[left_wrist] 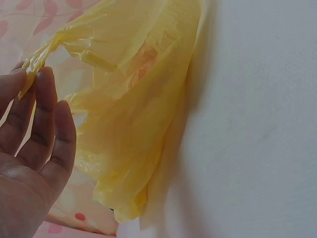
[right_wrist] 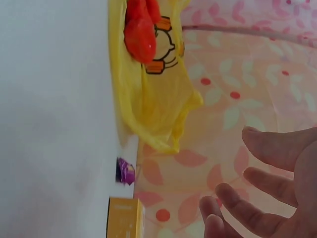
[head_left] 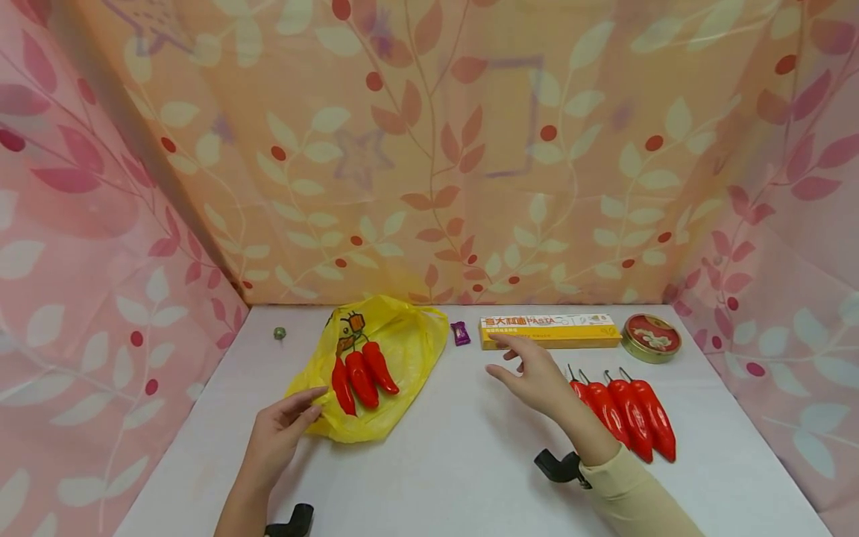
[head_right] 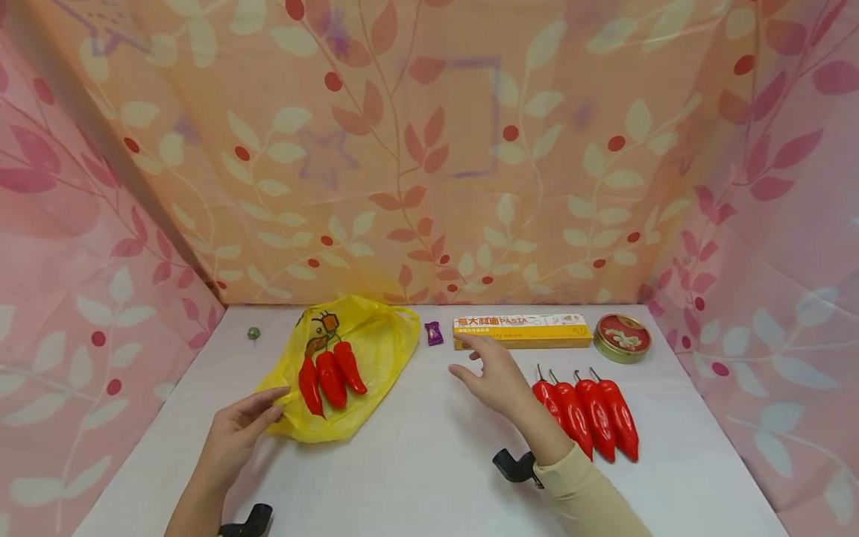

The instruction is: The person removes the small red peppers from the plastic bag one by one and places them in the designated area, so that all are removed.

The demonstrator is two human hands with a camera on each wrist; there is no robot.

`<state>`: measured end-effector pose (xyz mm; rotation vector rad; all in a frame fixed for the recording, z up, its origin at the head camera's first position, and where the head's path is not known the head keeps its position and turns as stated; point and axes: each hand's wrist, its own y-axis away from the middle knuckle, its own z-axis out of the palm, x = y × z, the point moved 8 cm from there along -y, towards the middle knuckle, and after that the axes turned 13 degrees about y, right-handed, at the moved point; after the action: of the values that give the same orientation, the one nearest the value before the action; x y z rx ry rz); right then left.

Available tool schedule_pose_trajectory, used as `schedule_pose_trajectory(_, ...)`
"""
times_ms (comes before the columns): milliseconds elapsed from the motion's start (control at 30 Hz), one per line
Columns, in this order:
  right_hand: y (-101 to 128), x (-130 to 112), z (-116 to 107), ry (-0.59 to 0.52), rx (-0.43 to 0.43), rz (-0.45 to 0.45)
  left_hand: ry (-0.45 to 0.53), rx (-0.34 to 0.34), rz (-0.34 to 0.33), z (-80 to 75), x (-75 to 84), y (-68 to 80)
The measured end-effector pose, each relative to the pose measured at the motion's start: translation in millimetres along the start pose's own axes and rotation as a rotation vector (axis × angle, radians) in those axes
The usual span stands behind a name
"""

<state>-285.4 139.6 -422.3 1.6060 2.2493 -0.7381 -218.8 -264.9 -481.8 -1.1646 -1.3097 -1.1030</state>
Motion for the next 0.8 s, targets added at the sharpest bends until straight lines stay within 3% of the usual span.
schedule_pose_trajectory(400,-29,-28,34,-0.138,-0.099,0.01,-0.008,-0.01,0.004,0.5,-0.8,-0.6)
schedule_pose_trajectory(567,-43,-43,49,-0.151,-0.098,-0.033,-0.019,0.004,-0.008,-0.3,-0.2,-0.3)
schedule_pose_trajectory(800,-63,-63,77,-0.204,-0.181,-0.063,-0.001,-0.001,0.0,0.4,2.8,1.2)
